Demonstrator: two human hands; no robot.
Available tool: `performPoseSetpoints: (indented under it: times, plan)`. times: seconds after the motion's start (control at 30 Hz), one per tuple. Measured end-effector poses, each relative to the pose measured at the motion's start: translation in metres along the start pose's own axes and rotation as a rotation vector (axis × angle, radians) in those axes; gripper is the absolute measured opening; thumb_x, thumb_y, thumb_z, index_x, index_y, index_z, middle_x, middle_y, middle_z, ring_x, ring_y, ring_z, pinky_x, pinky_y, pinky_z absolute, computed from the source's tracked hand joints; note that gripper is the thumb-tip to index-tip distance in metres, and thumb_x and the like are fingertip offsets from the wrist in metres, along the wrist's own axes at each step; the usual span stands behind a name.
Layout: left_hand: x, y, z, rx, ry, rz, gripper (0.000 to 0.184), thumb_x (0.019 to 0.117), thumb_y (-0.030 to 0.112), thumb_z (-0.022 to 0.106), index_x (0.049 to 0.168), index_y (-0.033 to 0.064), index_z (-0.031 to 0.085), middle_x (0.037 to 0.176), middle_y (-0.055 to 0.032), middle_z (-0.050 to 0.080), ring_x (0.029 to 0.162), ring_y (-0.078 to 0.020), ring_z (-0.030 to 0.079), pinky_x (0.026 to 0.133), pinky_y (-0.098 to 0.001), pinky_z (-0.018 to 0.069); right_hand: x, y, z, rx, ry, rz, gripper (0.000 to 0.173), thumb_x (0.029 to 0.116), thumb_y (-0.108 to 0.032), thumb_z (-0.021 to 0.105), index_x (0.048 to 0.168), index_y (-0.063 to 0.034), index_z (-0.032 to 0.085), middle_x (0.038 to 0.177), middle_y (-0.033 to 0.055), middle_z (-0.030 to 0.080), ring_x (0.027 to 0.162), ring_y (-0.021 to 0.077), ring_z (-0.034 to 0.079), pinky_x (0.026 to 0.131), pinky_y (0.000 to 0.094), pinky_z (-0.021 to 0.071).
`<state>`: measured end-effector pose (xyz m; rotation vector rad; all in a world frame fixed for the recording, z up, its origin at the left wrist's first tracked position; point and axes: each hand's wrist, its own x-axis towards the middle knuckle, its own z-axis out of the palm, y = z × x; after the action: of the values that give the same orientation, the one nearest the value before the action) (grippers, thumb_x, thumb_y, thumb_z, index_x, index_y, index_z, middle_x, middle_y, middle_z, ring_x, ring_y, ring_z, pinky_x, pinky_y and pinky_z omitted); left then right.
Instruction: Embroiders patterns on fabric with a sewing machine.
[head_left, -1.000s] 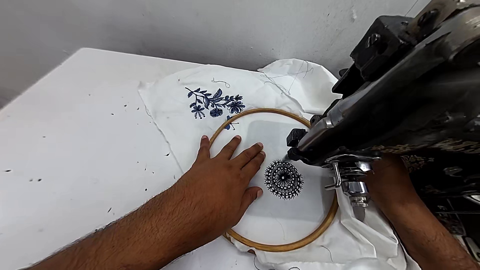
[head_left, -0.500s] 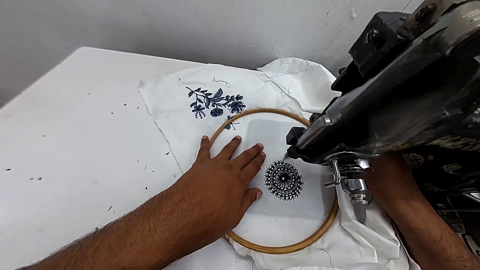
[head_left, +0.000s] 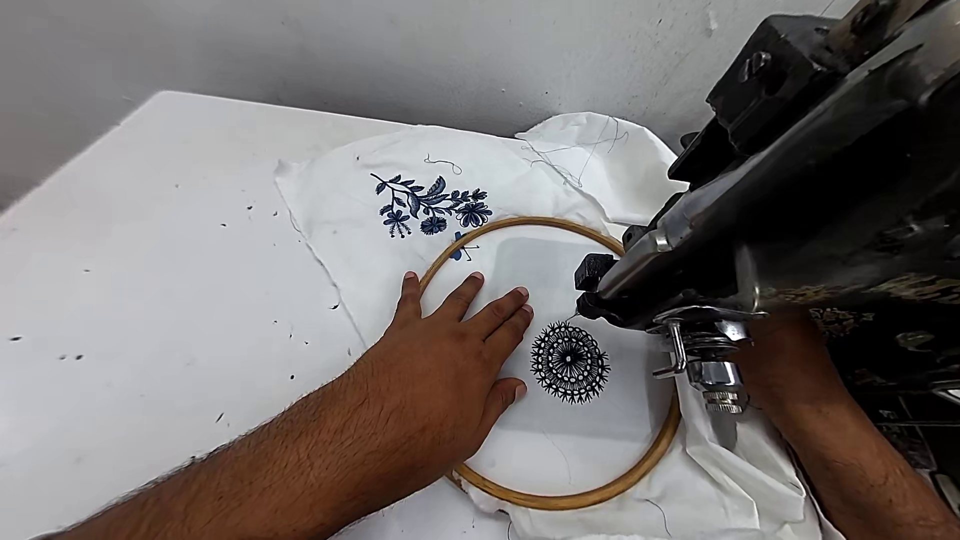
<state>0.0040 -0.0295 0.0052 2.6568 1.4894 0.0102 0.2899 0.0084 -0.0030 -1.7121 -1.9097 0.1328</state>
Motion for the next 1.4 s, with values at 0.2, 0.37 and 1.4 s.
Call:
performPoseSetpoints:
  times: [0.2, 0.37, 1.4]
  plan:
    - [0.004, -0.003, 0.0, 0.0, 0.017, 0.0, 0.064, 0.1045, 0.056, 0.031, 0.156, 0.0213, 0.047, 0.165, 0.0064, 0.038, 0.153, -0.0326, 0.033, 0.11, -0.0815, 0.0226, 0.0, 0.003, 0.003, 0.021, 0.023, -0.018, 0.031, 0.0886, -0.026, 0.071, 0.106, 0.0004, 0.067, 0.098, 0.0174, 0.067, 0.095, 0.0259, 0.065, 0.08, 0.0475, 0.0499]
    - [0.016, -0.002, 0.01, -0.047, 0.157, 0.07, 0.062, 0.1053, 0.054, 0.034, 0.152, 0.0174, 0.051, 0.161, 0.0022, 0.044, 0.15, -0.0309, 0.038, 0.113, -0.0789, 0.0205, 0.001, 0.001, 0.004, 0.035, 0.036, -0.023, 0.031, 0.0896, -0.028, 0.07, 0.105, -0.0009, 0.067, 0.096, 0.0144, 0.067, 0.093, 0.0213, 0.065, 0.079, 0.0433, 0.05]
    - [0.009, -0.001, 0.008, -0.035, 0.049, 0.052, 0.064, 0.1062, 0.055, 0.03, 0.158, 0.0201, 0.044, 0.166, 0.0065, 0.035, 0.155, -0.0288, 0.029, 0.112, -0.0793, 0.0232, 0.001, -0.006, -0.006, -0.072, -0.083, 0.012, 0.024, 0.0864, -0.021, 0.077, 0.098, -0.0024, 0.069, 0.094, 0.0183, 0.067, 0.092, 0.0332, 0.066, 0.076, 0.0569, 0.0492]
